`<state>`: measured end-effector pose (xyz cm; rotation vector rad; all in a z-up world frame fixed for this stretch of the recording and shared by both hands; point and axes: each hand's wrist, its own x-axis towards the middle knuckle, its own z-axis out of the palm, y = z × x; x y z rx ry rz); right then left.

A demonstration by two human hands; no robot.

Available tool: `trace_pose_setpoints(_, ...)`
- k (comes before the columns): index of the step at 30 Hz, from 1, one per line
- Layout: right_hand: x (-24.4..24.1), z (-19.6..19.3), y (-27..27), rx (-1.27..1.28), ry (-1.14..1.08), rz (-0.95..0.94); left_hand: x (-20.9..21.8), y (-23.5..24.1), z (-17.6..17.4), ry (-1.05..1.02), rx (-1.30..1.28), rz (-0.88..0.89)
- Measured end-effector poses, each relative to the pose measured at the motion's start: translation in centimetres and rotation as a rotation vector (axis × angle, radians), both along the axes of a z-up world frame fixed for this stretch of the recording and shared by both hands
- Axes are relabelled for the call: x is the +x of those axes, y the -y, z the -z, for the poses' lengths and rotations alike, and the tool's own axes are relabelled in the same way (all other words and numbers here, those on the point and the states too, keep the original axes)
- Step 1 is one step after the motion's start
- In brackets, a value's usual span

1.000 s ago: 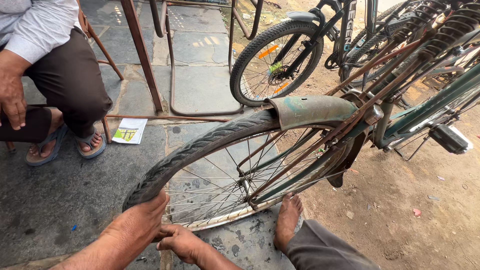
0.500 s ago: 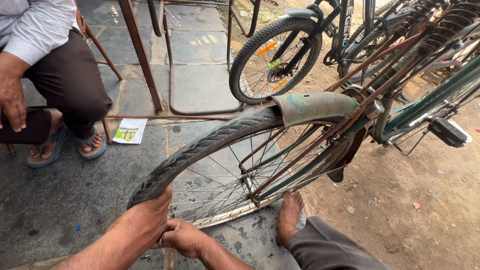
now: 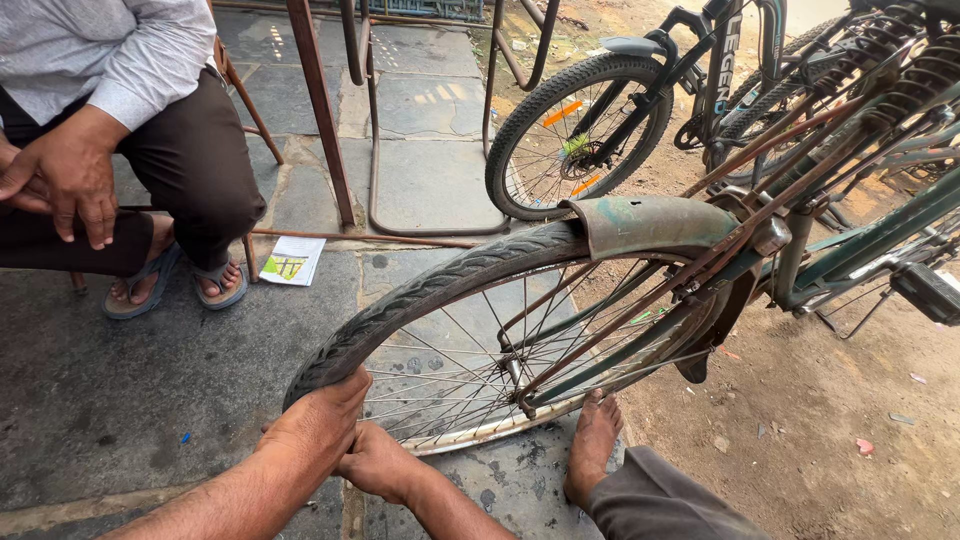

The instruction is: The person uses a metal tire lever to pry the tire bead off the bicycle rim. They work around the circumference of the wheel, lifting the tire away from the rim to remove it.

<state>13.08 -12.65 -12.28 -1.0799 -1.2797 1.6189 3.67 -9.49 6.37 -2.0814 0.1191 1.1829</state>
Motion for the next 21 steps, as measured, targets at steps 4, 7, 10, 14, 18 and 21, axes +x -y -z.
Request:
trace_pose_setpoints(4, -0.5, -3.4, 0.5, 0.462, 0.335, 0.185, -1.7, 0.3, -0.6, 0.388, -0.095, 0.102)
trace_pose_setpoints(7, 0.3, -5.4, 1.3, -0.017, -0.291, 0.182, -4.1, 1.6, -2.0, 0.993, -0.199, 0.234)
trace_pose_setpoints(10, 0.8, -5.8, 1.1, -0.172, -0.461, 0.037, -5.7, 2.2, -3.7, 1.379, -0.133, -0.363)
trace_pose_setpoints(14, 0.3, -4.3, 0.7, 0.142, 0.049, 0.069, -4.0, 1.1, -3.6, 1.787, -0.315, -1.259)
trace_pose_setpoints(18, -0.5, -3.8, 0.7, 0.032, -0.290, 0.169, -2.1, -1.1, -2.5, 1.521, -0.417, -1.413)
trace_pose_setpoints(21, -0.7, -4.3, 1.4, 0.034, -0.503, 0.279, -2.5, -2.1, -2.4, 1.482, -0.455, -1.347)
